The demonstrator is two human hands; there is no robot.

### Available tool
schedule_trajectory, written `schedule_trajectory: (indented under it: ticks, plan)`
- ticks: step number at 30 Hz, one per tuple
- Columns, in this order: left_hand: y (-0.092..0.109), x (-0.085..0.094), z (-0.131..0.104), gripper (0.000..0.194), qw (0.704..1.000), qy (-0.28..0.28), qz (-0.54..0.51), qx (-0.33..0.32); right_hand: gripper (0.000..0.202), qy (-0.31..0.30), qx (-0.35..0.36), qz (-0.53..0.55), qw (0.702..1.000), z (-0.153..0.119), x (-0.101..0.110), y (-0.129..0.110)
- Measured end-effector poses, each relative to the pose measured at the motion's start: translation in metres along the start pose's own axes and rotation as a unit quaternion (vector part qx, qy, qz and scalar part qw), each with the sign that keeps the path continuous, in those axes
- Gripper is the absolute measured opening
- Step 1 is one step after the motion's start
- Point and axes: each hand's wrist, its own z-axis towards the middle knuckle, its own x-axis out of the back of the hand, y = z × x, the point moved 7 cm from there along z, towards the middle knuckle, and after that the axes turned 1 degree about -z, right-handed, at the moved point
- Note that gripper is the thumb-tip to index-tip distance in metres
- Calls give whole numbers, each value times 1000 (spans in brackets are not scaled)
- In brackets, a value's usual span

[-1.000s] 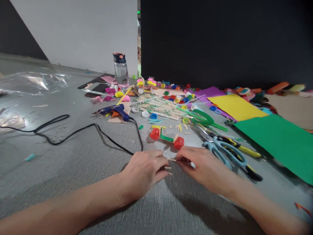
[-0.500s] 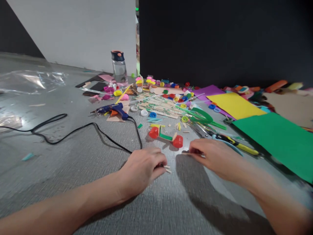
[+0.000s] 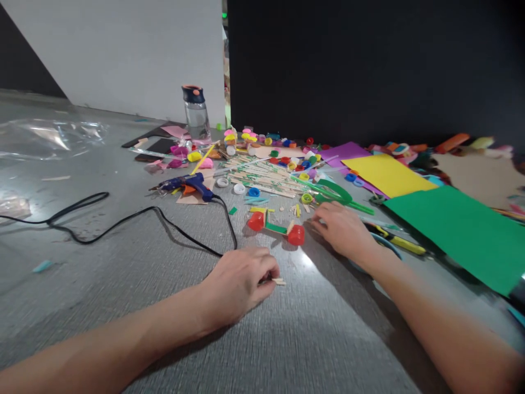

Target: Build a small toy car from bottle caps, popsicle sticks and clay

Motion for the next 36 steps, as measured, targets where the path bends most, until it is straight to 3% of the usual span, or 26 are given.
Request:
schedule_trajectory:
  ticks: [5,8,11,13,18,21,31,36]
  plan:
    - [-2,0,2,4,1000,15,-11,-1,15,2,-38,101,994,-24,32,-9]
    - [-2,0,2,5,1000,17,-12,0,16,-90,-76,301,946,-40,28,-34]
    - [0,0,1,5,1000,12,-5,2,10,-168,-45,356,918,-50,17,-70]
    - [0,2,1,6,1000,11,-3,7,13,-186,-30,362,913,-51,10,-83]
    - [-3,4,1,2,1000,13,-5,18,15,-173,-32,393,903,-50,5,-87]
    - [-5,4,0,12,1000,9,-3,17,14,-169,-26,398,901,-51,5,-87]
    - [-2,6,1,9,1000,-6,-13,21,12,-138,44,366,919,-55,5,-104]
    - [-4,5,-1,9,1000,3,-14,17,16,-104,46,343,932,-51,17,-94]
